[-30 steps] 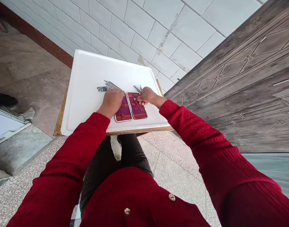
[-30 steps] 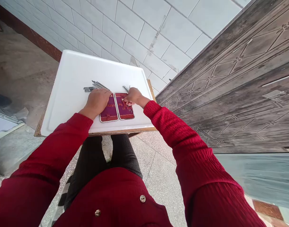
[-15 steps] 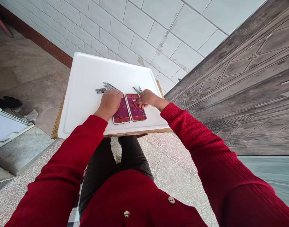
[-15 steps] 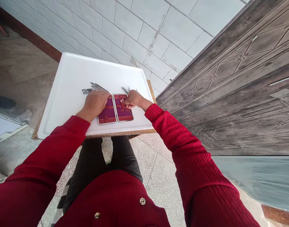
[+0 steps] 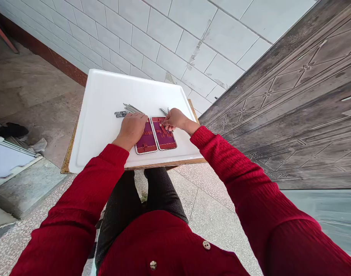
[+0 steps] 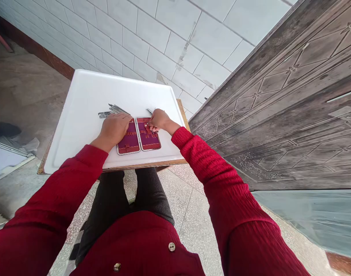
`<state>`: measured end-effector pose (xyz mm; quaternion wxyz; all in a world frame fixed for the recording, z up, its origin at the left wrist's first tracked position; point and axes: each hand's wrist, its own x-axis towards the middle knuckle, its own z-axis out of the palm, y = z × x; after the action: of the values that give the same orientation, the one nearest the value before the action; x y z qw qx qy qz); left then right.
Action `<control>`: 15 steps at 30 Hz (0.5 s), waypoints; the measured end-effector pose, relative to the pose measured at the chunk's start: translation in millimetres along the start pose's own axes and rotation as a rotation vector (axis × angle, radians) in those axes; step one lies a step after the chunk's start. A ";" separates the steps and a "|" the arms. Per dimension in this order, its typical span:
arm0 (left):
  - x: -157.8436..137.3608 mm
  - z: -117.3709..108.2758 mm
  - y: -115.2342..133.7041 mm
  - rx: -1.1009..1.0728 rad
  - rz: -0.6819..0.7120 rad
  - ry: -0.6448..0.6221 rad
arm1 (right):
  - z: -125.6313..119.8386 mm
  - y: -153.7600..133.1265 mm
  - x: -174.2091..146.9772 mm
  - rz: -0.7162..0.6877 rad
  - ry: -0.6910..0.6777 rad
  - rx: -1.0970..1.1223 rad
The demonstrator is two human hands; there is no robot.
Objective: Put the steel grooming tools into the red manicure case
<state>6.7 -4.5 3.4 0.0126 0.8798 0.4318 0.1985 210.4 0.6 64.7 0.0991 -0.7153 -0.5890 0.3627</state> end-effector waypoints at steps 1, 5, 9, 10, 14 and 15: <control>-0.1 -0.2 0.1 -0.003 0.003 0.002 | -0.7 -0.5 3.2 -0.005 -0.016 -0.022; -0.5 0.8 -0.8 -0.035 0.010 0.025 | 0.7 -2.1 19.7 -0.017 -0.015 -0.198; -0.4 3.2 -2.1 -0.058 0.008 0.034 | 4.8 -8.1 33.2 -0.072 -0.038 -0.484; -0.3 3.7 -2.4 -0.065 0.006 0.034 | 5.5 -10.5 34.1 -0.079 -0.044 -0.528; 0.0 4.8 -3.1 -0.080 0.001 0.034 | 5.9 -20.6 23.8 -0.004 -0.046 -0.475; -0.1 4.7 -3.2 -0.078 0.002 0.035 | 5.7 -22.1 18.7 0.022 -0.039 -0.424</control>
<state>6.0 -1.9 -1.6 0.0393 0.8755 0.4228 0.2307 190.5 22.4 65.7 -0.0690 -0.7194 -0.6461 0.2455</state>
